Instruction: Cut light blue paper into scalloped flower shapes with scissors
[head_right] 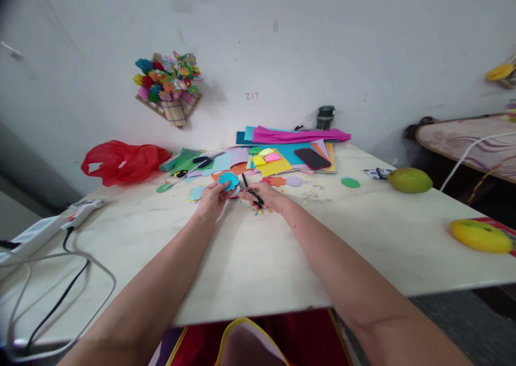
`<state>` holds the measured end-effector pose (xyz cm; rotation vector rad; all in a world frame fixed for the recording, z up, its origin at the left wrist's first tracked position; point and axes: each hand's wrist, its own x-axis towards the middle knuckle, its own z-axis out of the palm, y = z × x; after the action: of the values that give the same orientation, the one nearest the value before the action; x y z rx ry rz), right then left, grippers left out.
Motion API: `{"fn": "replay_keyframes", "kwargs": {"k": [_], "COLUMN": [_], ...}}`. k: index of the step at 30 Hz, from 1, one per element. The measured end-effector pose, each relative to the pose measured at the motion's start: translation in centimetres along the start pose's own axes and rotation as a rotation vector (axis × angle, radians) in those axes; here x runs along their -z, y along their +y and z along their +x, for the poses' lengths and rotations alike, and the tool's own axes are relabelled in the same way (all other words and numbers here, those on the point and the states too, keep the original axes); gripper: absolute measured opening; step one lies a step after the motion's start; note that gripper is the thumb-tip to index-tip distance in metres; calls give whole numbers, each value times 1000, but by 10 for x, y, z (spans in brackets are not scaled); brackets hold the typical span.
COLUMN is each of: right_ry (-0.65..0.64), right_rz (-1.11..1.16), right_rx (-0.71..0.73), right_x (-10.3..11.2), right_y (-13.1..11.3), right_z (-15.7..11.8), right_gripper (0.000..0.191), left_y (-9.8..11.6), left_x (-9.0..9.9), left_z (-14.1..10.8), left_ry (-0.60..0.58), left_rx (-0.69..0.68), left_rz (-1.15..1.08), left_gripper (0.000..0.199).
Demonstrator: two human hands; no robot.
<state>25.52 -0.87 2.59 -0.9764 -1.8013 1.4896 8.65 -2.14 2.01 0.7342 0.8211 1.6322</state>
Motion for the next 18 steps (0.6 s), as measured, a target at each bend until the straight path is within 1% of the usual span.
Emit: {"fn": "replay_keyframes", "kwargs": {"k": [5, 9, 18], "right_ry": [-10, -9, -1], "right_rz": [8, 21, 11], "right_rx": [4, -19, -54], "right_x": [0, 1, -1], "right_y": [0, 1, -4], "right_z": [0, 0, -2], "right_gripper": [34, 35, 31], "left_y": [1, 2, 2], "left_x": [1, 3, 7], "left_z": [1, 2, 4], "left_ry": [7, 2, -39], "left_rx": [4, 10, 8], "left_rz": [15, 37, 75], "left_gripper": [14, 16, 17]}}
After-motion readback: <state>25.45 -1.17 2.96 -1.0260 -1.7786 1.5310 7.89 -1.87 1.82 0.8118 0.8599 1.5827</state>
